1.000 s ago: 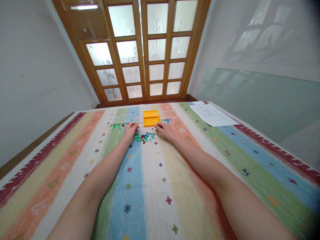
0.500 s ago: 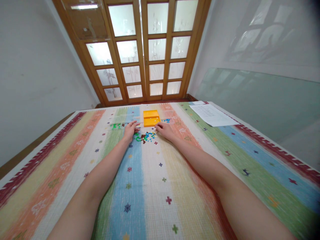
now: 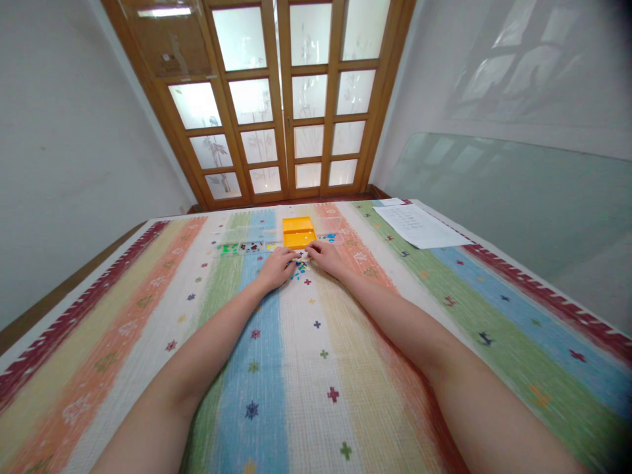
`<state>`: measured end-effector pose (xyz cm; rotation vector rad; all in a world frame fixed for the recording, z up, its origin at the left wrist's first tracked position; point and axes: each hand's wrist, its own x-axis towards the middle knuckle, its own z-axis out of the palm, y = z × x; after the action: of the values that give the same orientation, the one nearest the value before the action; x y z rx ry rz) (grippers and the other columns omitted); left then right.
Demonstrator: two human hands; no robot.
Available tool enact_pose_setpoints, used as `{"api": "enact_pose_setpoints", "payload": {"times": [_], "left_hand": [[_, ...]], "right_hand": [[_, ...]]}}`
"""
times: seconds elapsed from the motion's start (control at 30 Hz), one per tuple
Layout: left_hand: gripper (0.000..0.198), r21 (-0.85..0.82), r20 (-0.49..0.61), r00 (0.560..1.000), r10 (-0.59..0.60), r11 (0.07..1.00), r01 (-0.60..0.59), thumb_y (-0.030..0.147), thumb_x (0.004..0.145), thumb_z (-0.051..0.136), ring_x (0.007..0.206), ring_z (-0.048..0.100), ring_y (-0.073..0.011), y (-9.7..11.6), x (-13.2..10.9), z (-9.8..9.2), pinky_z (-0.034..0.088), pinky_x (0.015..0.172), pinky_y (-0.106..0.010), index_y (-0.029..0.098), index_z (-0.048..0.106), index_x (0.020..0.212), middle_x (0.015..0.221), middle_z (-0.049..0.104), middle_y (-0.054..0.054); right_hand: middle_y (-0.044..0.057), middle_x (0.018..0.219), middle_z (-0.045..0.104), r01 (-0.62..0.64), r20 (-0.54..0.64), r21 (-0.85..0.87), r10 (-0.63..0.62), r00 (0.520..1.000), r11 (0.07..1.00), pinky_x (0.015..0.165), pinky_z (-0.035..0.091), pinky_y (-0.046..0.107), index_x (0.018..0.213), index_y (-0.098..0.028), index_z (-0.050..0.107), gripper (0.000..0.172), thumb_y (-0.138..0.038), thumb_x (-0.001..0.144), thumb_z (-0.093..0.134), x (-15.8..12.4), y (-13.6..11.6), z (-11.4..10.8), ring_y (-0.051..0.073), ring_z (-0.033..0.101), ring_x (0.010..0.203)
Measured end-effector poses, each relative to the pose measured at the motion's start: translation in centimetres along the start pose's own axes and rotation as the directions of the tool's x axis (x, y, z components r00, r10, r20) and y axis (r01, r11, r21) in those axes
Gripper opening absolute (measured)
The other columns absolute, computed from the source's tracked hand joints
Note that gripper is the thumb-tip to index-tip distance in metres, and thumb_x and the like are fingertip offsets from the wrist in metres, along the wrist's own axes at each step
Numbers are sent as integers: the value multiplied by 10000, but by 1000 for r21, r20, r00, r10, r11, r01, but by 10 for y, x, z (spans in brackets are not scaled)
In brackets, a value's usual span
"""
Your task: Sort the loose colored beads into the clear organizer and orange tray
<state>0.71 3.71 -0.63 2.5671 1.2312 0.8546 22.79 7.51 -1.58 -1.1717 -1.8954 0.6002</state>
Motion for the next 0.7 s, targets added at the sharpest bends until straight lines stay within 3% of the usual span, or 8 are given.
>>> {"api": "enact_pose_setpoints", "payload": {"times": [0.2, 0.7], "left_hand": [[349, 151, 97, 991, 88, 983, -103, 222, 973, 534, 1200, 554, -276, 9, -3, 4, 432, 1106, -457, 238, 730, 1260, 1296, 670, -96], [323, 133, 91, 992, 84, 987, -95, 232, 979, 531, 1207, 545, -278, 11, -2, 3, 422, 1110, -457, 253, 745, 1221, 1276, 687, -87]], "right_hand": [[11, 790, 711, 4, -23, 35, -3, 1000, 999, 742, 426, 278, 794, -198, 679, 223, -315, 932, 549, 1, 2, 2, 171, 607, 760], [13, 797, 725, -6, -23, 36, 7, 1000, 999, 759, 442, 283, 787, -205, 670, 216, -311, 932, 550, 0, 0, -1, 172, 619, 759]]}}
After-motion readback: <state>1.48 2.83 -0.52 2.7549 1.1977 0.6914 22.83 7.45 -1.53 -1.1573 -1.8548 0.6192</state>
